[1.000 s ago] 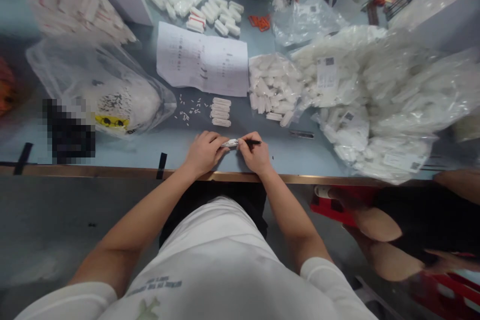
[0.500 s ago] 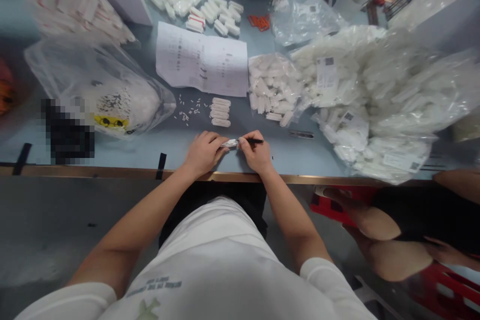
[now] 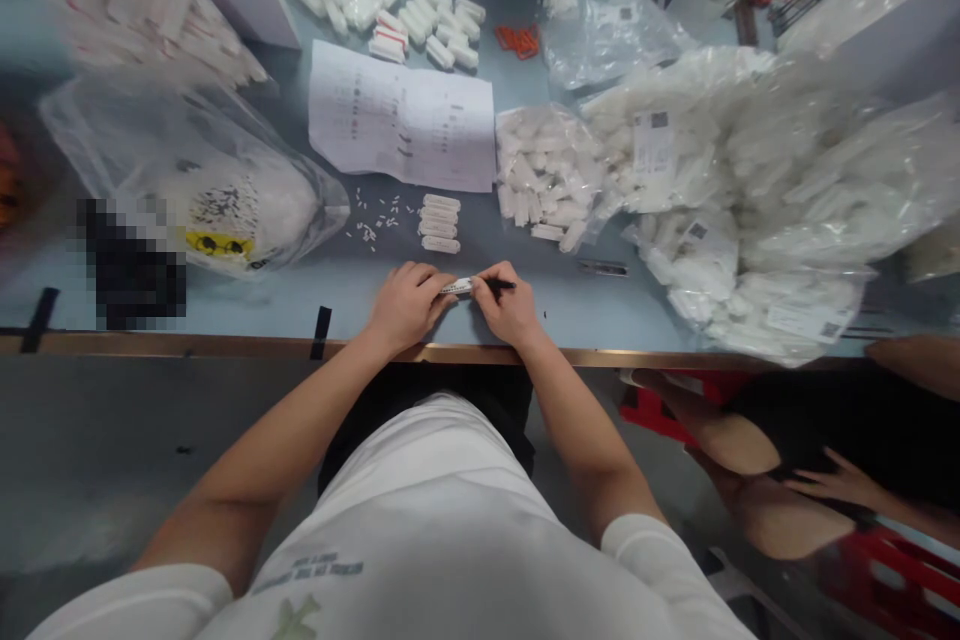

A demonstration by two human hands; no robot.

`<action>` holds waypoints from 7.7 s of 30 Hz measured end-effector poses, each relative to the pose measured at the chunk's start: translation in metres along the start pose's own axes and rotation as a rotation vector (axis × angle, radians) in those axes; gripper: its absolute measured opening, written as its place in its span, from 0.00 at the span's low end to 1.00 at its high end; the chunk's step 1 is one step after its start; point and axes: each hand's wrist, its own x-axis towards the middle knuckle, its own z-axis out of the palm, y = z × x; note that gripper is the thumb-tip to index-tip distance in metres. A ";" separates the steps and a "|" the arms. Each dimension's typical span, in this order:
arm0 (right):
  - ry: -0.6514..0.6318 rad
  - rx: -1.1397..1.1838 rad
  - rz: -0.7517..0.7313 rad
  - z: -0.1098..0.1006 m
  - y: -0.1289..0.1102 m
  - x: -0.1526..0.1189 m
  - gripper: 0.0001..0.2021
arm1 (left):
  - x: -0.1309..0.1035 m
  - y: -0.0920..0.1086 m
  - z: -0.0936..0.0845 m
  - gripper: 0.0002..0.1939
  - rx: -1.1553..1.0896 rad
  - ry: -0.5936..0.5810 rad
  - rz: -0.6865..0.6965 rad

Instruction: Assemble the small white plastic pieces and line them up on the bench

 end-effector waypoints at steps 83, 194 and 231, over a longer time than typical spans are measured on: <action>-0.001 0.003 0.030 -0.001 -0.005 0.002 0.11 | 0.000 0.001 -0.001 0.16 0.002 -0.005 0.002; -0.049 -0.002 0.009 0.000 -0.002 0.001 0.12 | 0.000 0.000 0.001 0.16 0.029 0.013 0.016; -0.048 0.005 -0.012 0.001 -0.003 0.005 0.11 | -0.001 0.000 0.000 0.17 0.018 0.008 0.019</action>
